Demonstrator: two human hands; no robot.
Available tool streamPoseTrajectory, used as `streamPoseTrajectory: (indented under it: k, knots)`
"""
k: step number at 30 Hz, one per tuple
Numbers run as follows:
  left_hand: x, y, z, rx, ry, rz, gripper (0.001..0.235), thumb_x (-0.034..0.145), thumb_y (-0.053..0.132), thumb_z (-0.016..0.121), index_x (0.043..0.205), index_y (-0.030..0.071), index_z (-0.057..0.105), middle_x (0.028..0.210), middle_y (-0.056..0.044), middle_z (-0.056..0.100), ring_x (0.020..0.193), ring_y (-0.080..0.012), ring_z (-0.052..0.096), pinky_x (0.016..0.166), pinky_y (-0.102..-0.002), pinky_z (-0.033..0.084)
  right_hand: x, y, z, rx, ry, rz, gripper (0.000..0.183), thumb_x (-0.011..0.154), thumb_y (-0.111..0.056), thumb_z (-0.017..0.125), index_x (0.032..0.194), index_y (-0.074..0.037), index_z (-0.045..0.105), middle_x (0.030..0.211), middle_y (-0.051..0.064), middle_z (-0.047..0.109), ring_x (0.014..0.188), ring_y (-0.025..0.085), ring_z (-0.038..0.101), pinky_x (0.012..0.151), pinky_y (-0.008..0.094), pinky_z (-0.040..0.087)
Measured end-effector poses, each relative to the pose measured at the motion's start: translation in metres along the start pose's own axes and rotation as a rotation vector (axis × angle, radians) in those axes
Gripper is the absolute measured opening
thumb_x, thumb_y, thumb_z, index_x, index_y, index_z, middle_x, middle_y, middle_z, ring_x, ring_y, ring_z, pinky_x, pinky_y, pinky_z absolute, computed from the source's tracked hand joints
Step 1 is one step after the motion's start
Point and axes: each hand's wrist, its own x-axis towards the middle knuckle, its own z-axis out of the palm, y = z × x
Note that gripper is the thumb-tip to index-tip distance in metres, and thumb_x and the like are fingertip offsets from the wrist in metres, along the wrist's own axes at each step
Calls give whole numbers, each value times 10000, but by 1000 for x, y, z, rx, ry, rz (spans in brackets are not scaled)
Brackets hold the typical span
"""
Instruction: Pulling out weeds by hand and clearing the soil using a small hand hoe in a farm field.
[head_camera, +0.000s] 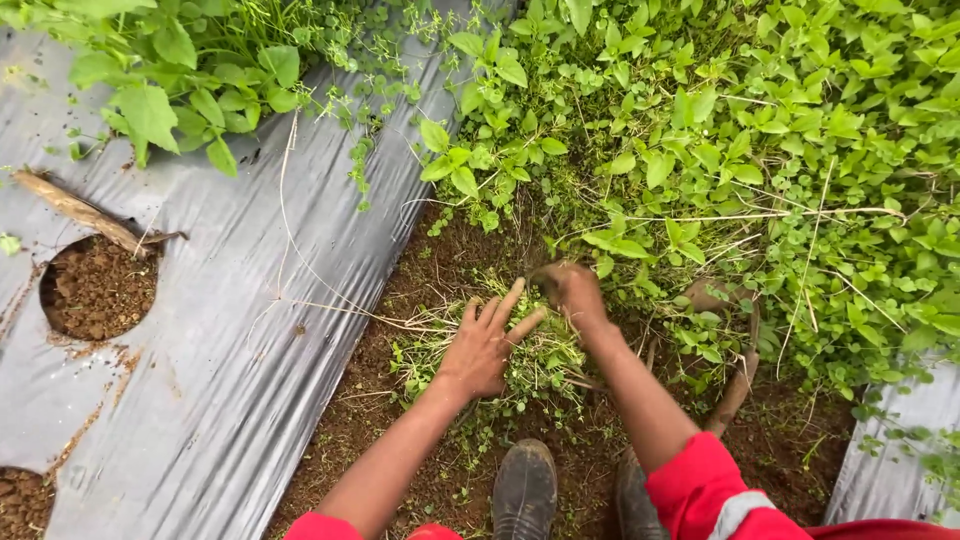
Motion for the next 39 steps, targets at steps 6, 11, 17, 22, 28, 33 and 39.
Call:
streamPoseTrajectory:
  k: [6, 11, 17, 22, 28, 33, 39]
  knots:
    - [8, 2, 3, 8, 26, 13, 1136, 741, 68, 664, 1622, 266, -25, 1664, -200, 59, 1439, -313, 322, 1165, -557, 254, -16, -80, -88, 586, -446, 259, 657, 870, 180, 400, 1510, 122, 261, 1428, 454, 421, 1360, 594, 371, 1148, 698, 249]
    - [21, -1, 10, 82, -33, 36, 1150, 691, 288, 712, 1622, 256, 36, 1577, -132, 265, 1406, -314, 312, 1129, -578, 276, 13, -73, -99, 431, -457, 401, 522, 953, 92, 434, 1456, -48, 440, 1310, 286, 586, 1002, 330, 583, 847, 427, 468]
    - [25, 3, 29, 98, 34, 42, 1113, 626, 377, 719, 1594, 254, 184, 1487, -98, 358, 1362, -315, 324, 1095, -580, 287, 71, -51, -39, -60, -76, 332, 590, 968, -362, 702, 1363, 40, 530, 1327, 284, 569, 1106, 316, 622, 897, 446, 542]
    - [20, 6, 27, 76, 42, 24, 1006, 648, 288, 679, 1568, 250, 273, 1465, -104, 387, 1366, -323, 321, 1091, -572, 282, 81, -6, 32, -427, 4, 278, 271, 863, -96, 783, 1078, 47, 699, 1104, 313, 651, 919, 409, 734, 738, 499, 644]
    - [13, 5, 15, -14, 58, 17, 1099, 634, 258, 735, 1596, 280, 205, 1582, -132, 277, 1457, -359, 248, 1133, -593, 268, 51, 17, 23, -251, 21, 210, 194, 920, -18, 619, 1006, -83, 780, 1050, 213, 700, 937, 410, 736, 743, 479, 646]
    - [6, 7, -3, 108, 27, 38, 993, 721, 253, 715, 1587, 306, 231, 1674, -172, 74, 1541, -380, 34, 1197, -577, 141, -10, -52, -35, 54, -361, 282, 360, 829, 125, 593, 1150, 42, 734, 1107, 299, 713, 963, 444, 726, 807, 489, 627]
    - [16, 4, 16, 43, 19, 44, 977, 754, 256, 668, 1591, 331, 169, 1589, -121, 232, 1479, -341, 228, 1155, -559, 242, -19, -60, -85, 194, -209, 530, 269, 968, -75, 622, 1218, -9, 697, 1130, 231, 729, 921, 345, 745, 791, 413, 608]
